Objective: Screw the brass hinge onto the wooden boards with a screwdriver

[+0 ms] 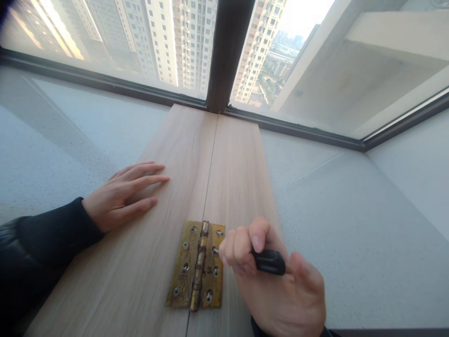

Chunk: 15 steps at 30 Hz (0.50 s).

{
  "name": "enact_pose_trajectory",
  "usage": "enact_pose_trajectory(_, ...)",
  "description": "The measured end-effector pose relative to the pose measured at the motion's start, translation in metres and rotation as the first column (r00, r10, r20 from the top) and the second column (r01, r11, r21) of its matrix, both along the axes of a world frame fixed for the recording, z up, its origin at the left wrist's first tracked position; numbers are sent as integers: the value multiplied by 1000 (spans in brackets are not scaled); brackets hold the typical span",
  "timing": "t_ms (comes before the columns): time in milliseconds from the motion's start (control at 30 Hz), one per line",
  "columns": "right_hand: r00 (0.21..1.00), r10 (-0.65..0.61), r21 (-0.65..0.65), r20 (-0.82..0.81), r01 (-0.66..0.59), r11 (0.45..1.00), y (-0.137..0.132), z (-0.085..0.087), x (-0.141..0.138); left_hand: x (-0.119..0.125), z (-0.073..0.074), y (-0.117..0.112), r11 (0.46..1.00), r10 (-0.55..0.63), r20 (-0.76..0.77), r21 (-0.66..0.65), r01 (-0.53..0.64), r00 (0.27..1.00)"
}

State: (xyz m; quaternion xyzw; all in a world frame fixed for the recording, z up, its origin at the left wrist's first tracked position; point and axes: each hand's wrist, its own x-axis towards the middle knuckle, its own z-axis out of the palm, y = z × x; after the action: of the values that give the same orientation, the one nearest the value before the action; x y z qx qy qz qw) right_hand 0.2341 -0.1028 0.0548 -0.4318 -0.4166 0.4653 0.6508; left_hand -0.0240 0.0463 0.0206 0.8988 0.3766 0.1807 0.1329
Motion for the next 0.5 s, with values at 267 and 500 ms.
enact_pose_trajectory(267, 999, 34, 69, -40, -31, 997, 4, 0, 9, 0, -1, 0, 1000, -8, 7, 5, 8, 1000)
enact_pose_trajectory(500, 910, 356, 108, -212, -340, 934, 13, 10, -6, -1, -2, 1, 1000, -18, 17, 16, 17, 1000)
